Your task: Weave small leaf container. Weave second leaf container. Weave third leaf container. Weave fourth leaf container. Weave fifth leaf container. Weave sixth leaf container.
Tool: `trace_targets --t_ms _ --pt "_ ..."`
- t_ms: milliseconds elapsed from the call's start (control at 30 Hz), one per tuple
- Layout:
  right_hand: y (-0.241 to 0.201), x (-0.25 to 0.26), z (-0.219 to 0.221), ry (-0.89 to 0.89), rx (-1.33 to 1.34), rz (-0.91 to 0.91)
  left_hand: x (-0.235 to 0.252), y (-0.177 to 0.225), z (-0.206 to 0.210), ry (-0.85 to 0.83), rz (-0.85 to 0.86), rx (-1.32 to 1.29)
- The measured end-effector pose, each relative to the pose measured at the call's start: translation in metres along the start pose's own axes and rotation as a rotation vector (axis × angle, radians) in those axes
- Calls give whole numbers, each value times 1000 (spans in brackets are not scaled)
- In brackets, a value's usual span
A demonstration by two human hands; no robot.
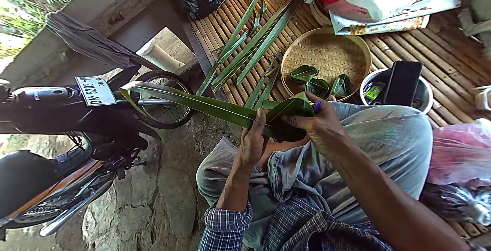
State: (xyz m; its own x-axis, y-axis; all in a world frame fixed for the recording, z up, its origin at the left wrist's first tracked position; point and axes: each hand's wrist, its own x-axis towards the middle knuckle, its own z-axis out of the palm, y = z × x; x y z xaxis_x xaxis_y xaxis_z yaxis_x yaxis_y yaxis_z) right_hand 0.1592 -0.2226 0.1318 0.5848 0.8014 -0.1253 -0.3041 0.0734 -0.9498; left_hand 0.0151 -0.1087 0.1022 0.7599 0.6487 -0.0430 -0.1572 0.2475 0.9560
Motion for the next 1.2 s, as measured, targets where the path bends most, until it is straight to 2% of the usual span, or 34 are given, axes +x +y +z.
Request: trace_targets --t_ms 233,333,500,733,800,900,1000,1067,1200 --pt "0 1 -4 11 27 62 1 15 -5 -136 52 344" --pt "-1 2 -7 -10 52 83 0 26 -9 -190 40 301" --pt "-6 5 -4 -51 22 136 -3 24 -14 -109 70 261" --pt "-14 17 -12 -168 -32 160 -5 22 -11 -137 88 234" --pt "-15 17 -15 -140 -26 126 -3 20 -10 -43 142 223" --pt "-6 15 -21 18 115 78 3 17 -5 230 215 158" --pt "10 5 -15 96 193 93 9 10 4 447 279 96" --pt "15 -5 -2 105 191 154 8 6 14 492 281 71" --pt "21 -12 26 171 368 201 4 -6 32 515 295 15"
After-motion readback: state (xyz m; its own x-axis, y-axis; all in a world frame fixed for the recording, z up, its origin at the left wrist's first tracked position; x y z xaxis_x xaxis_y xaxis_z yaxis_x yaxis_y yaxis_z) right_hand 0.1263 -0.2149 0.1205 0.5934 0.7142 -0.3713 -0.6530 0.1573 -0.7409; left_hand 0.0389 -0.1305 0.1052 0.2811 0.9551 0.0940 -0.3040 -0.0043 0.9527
